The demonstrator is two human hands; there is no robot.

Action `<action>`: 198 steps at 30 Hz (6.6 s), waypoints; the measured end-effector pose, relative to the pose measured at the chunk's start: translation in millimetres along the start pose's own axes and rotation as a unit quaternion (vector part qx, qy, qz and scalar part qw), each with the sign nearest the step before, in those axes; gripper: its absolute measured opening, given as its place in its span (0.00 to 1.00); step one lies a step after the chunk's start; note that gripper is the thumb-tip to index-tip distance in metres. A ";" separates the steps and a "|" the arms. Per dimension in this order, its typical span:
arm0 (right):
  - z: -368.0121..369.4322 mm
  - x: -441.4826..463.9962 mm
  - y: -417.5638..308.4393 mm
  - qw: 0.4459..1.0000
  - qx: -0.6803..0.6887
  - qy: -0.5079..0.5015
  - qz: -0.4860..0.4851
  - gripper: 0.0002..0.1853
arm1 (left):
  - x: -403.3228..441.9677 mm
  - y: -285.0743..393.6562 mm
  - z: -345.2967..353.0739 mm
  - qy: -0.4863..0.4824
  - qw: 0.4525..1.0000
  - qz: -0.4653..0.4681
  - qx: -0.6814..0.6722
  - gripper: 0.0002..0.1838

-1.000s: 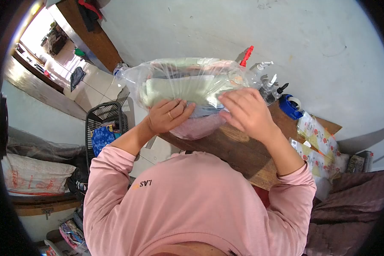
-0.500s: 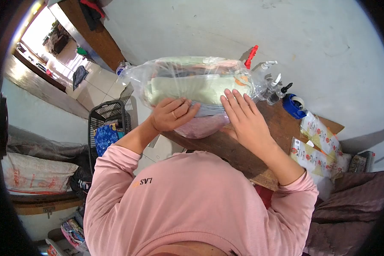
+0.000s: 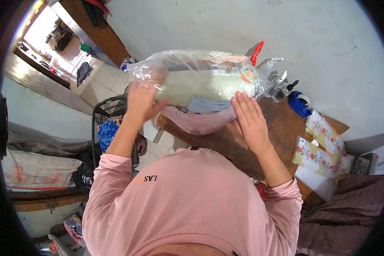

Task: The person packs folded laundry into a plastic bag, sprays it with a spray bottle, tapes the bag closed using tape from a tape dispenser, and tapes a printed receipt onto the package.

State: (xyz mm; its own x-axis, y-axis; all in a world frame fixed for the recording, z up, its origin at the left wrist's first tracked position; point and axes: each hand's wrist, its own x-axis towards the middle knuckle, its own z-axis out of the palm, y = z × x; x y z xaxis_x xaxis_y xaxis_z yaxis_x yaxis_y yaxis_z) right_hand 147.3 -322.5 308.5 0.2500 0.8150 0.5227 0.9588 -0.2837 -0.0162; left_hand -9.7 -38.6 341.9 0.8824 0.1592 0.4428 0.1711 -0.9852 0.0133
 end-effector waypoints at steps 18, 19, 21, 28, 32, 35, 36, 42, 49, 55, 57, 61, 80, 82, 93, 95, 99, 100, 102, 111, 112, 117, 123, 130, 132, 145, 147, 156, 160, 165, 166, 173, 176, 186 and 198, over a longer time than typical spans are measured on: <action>3.1 -2.3 2.5 1.000 0.019 0.011 -0.005 0.40 | 12.7 22.6 -57.3 -0.165 0.938 0.268 0.146 0.25; 3.6 -2.3 2.8 1.000 0.022 0.011 -0.004 0.40 | 3.3 15.5 -47.5 -0.131 0.929 0.312 0.149 0.24; 2.0 -0.6 2.9 1.000 0.018 0.001 -0.007 0.40 | 0.7 14.1 -40.2 -0.047 0.927 0.352 0.123 0.22; 0.0 -0.7 4.5 1.000 0.019 -0.002 -0.011 0.40 | 0.5 44.4 -26.3 -0.009 0.979 0.203 -0.001 0.19; -22.8 7.2 -7.5 1.000 0.012 -0.016 -0.006 0.40 | -2.5 56.0 -13.0 0.033 0.978 0.196 0.063 0.21; -37.5 10.8 -20.5 0.997 0.038 -0.002 -0.064 0.38 | -2.8 58.5 -7.6 0.083 0.977 0.192 0.047 0.22; -34.1 9.8 -24.3 0.992 0.061 0.000 -0.112 0.37 | -2.7 59.6 -6.1 0.088 0.981 0.175 0.013 0.22; -18.1 45.4 -50.5 0.978 -0.034 -0.092 -0.183 0.31 | -3.5 64.6 -5.9 0.100 0.984 0.123 -0.077 0.22; -2.2 49.4 -40.7 0.981 -0.039 -0.070 -0.174 0.30 | -8.5 76.8 1.5 0.169 0.970 0.163 -0.057 0.21; 5.7 50.7 -36.1 0.984 0.006 -0.036 -0.172 0.27 | -16.6 77.4 28.1 0.243 0.955 0.159 -0.055 0.19; 4.3 50.5 -34.7 0.984 0.033 -0.043 -0.170 0.25 | -19.5 71.7 44.0 0.274 0.945 0.174 -0.047 0.18; -18.3 44.9 -29.6 0.968 0.141 -0.005 -0.207 0.23 | -16.7 62.1 57.4 0.316 0.926 0.203 -0.027 0.15; -20.9 24.7 -16.3 0.993 0.002 -0.060 -0.100 0.31 | -19.0 44.4 57.2 0.310 0.927 0.210 -0.019 0.15; -17.1 21.8 -17.1 0.995 0.014 -0.052 -0.087 0.31 | -21.8 44.6 38.8 0.224 0.950 0.214 -0.033 0.15; -20.7 27.5 -15.2 0.995 0.024 -0.046 -0.087 0.35 | 6.1 -43.0 -60.8 0.253 0.947 -0.053 -0.189 0.34; -39.8 35.9 -12.6 0.994 0.032 -0.062 -0.087 0.35 | 8.6 -49.2 -60.6 0.196 0.960 -0.034 -0.197 0.24; -84.6 57.8 2.5 0.987 -0.113 -0.015 -0.111 0.31 | 19.7 -57.2 -70.7 0.143 0.963 -0.058 -0.220 0.15; -93.1 62.8 9.2 0.986 -0.133 -0.003 -0.100 0.29 | 22.2 -59.4 -72.4 0.149 0.960 -0.077 -0.226 0.14; -104.1 72.7 29.2 0.982 -0.172 0.023 -0.080 0.24 | 28.2 -65.1 -72.7 0.147 0.946 -0.082 -0.277 0.14; -111.4 105.7 69.3 0.878 0.396 0.098 0.250 0.13 | 47.2 -69.9 -75.6 0.087 0.910 -0.101 -0.393 0.15; -109.1 105.4 63.7 0.875 0.396 0.101 0.258 0.12 | 50.0 -70.2 -68.5 0.111 0.898 -0.137 -0.404 0.15; -89.4 95.2 89.8 0.884 0.364 0.100 0.275 0.12 | 62.1 -71.2 -68.7 0.147 0.849 -0.086 -0.499 0.17; -82.0 92.2 82.6 0.855 0.393 0.184 0.284 0.12 | 50.9 -99.0 -78.1 0.080 0.837 -0.025 -0.540 0.20; -75.5 88.0 87.3 0.873 0.372 0.204 0.242 0.09 | 60.5 -84.3 -53.5 0.235 0.807 -0.180 -0.511 0.07; -74.8 85.4 88.7 0.877 0.365 0.213 0.229 0.08 | 61.2 -79.9 -48.6 0.287 0.789 -0.191 -0.509 0.05; -70.9 77.8 97.5 0.848 0.438 0.231 0.190 0.06 | 57.0 -70.4 -52.4 0.295 0.719 -0.173 -0.605 0.08; -70.5 77.4 97.6 0.837 0.444 0.242 0.211 0.06 | 55.6 -68.1 -56.2 0.267 0.720 -0.188 -0.613 0.07; -74.3 75.1 99.8 0.846 0.436 0.227 0.206 0.05 | 50.5 -77.3 -37.6 0.311 0.777 -0.148 -0.528 0.07; -76.0 70.3 99.5 0.864 0.415 0.212 0.192 0.03 | 46.8 -78.1 -37.1 0.299 0.771 -0.104 -0.552 0.06; -83.6 67.1 99.9 0.889 0.388 0.160 0.186 0.05 | 41.5 -86.4 -36.7 0.273 0.805 -0.100 -0.517 0.04; -85.2 66.3 100.8 0.897 0.370 0.147 0.193 0.05 | 41.1 -84.8 -39.5 0.265 0.817 -0.114 -0.500 0.03; -95.6 71.2 86.4 0.937 0.267 0.130 0.186 0.09 | 39.4 -80.0 -53.3 0.251 0.918 -0.073 -0.298 0.05; -93.5 72.7 83.7 0.953 0.196 0.142 0.184 0.08 | 40.0 -75.2 -63.8 0.228 0.942 -0.055 -0.240 0.06; -84.7 71.6 87.4 0.985 -0.063 0.163 0.014 0.11 | 39.2 -95.4 -69.2 0.193 0.977 0.047 -0.078 0.13; -82.0 69.4 81.4 0.979 -0.066 0.191 -0.012 0.11 | 100.5 28.1 -61.6 0.165 0.967 0.175 -0.078 0.22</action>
State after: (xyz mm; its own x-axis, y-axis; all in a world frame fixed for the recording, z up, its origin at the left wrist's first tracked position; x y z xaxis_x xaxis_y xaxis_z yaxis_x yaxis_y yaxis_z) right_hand 231.7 -330.5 413.4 0.1354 0.5814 0.8023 0.9312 -0.3512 0.0973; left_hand 56.8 -54.2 442.0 0.6814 -0.1906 0.7067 -0.2039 -0.9767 -0.0667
